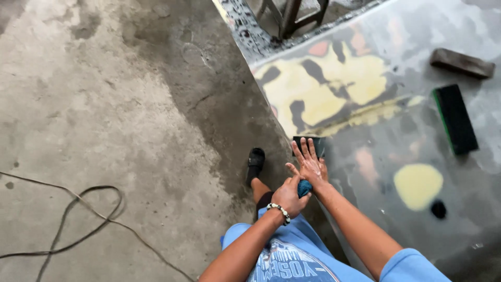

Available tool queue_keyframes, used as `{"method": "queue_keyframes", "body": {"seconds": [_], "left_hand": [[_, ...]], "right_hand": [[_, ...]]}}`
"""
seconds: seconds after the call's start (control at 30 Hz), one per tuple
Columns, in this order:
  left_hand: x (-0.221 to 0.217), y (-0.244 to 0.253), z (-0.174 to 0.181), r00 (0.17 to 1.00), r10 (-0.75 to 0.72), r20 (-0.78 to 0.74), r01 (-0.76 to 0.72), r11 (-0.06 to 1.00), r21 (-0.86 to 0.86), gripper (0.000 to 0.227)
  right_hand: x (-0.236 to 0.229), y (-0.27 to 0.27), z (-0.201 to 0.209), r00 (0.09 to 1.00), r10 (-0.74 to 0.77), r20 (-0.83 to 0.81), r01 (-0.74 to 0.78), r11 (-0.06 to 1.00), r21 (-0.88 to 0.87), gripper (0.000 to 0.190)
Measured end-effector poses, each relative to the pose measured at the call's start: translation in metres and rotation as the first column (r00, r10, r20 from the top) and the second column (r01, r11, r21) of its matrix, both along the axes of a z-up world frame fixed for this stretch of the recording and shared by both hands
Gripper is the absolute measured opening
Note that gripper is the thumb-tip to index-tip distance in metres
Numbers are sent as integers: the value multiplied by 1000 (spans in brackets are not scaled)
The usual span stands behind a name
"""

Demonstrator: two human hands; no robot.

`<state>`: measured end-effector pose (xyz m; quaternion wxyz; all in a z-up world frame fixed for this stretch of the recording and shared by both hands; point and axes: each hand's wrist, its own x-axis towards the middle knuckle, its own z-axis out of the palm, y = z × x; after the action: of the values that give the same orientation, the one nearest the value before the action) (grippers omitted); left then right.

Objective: The person uses a sanding block to sand a large, flat metal sheet that is resting on a workbench. They move the sanding block across the surface, focusing on different areas, while a cloth is held in the other hand.

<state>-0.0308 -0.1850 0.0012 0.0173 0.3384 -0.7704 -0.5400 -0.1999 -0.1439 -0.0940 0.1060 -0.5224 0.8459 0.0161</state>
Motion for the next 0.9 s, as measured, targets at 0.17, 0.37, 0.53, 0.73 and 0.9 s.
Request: {"method": "queue_keyframes", "body": {"seconds": [0.17,0.37,0.53,0.73,0.9], "left_hand": [[-21,-62,-3,999,-19,-41,18,1000,-25,54],[-49,-140,17,996,84,7,-85,992,91,58],[-72,-196,17,984,166,-63,-163,986,45,51],[-83,-222,13,977,210,-42,-209,978,25,51],[-82,-238,16,983,166,-82,-159,984,80,47]], "right_hand": [[-9,-56,7,1000,4,-27,-2,997,75,88],[-41,-149,17,994,104,-22,-104,994,-32,84],[-62,-226,29,993,95,75,-98,995,31,82],[-58,-263,28,998,14,61,-21,993,115,86],[-93,-260,15,994,109,30,-113,975,189,89]]}}
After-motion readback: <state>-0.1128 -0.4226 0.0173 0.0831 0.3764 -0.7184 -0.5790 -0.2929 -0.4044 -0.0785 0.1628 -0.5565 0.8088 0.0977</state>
